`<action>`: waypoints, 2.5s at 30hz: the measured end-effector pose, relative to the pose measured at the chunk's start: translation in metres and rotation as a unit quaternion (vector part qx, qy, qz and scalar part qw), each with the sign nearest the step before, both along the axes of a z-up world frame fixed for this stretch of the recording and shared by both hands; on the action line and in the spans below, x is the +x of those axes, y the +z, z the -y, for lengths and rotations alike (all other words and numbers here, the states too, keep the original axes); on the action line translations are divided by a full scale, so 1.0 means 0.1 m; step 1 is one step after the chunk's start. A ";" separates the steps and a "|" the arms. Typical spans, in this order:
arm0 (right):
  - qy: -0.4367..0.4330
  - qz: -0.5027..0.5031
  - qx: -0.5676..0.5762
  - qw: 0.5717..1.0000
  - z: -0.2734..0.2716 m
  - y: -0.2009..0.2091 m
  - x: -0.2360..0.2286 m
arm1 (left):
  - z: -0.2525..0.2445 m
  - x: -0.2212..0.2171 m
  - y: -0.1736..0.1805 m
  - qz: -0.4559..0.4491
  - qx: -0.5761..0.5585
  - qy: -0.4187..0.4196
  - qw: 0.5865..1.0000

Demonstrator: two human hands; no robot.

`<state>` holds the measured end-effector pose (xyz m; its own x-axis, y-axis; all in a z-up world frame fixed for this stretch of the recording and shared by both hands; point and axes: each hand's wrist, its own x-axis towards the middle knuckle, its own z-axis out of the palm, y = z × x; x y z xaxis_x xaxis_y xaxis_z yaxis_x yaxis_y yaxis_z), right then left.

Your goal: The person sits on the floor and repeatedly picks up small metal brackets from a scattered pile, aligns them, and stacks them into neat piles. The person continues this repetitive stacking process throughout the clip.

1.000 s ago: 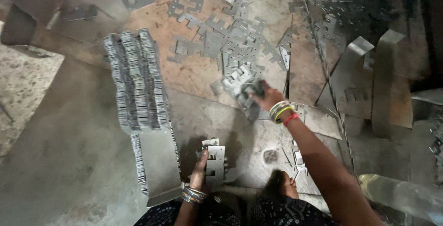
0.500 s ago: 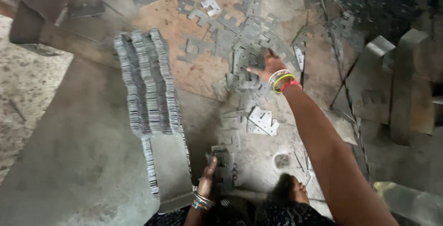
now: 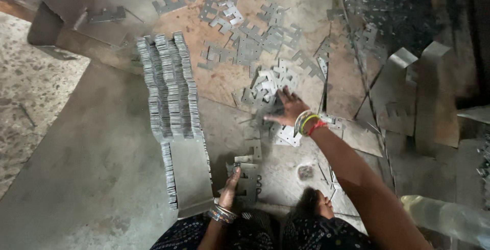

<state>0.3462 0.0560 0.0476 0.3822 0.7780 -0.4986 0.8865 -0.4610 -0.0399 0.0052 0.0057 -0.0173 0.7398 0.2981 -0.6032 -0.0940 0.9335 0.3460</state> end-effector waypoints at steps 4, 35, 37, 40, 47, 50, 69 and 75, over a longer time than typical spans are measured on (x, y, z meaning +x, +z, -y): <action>0.007 -0.013 -0.044 0.999 0.38 0.04 -0.29 | 0.03 -0.08 0.04 -0.023 0.032 -0.002 0.999; 0.350 0.036 0.397 0.848 1.30 -0.20 -0.96 | 0.02 -0.02 -0.05 0.071 -0.013 0.083 0.994; 0.358 0.062 0.410 0.837 1.21 -0.13 -1.02 | 0.04 -0.02 -0.08 0.040 -0.022 0.074 0.996; 0.237 0.102 0.294 0.920 0.83 -0.05 -1.03 | 0.09 -0.02 -0.16 -0.007 0.024 0.040 0.999; 0.113 0.095 0.083 0.986 -0.13 -0.26 -1.30 | 0.12 -0.11 -0.46 -0.111 0.182 0.072 0.974; 0.104 0.089 0.075 0.988 -0.07 -0.32 -1.31 | 0.13 -0.15 -0.45 -0.097 0.260 0.084 0.957; 0.016 0.099 0.202 0.974 0.34 -0.47 -0.65 | 0.02 -0.11 -0.14 -0.025 0.046 0.024 0.998; -0.039 -0.106 0.179 0.977 0.37 -0.36 -0.49 | 0.07 -0.14 -0.11 0.019 0.049 0.062 0.997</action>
<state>0.2968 0.0190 0.0114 0.3657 0.8895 -0.2740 0.8030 -0.4504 -0.3904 -0.0092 -0.0015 -0.0287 0.7156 0.4449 -0.5385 -0.2214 0.8756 0.4293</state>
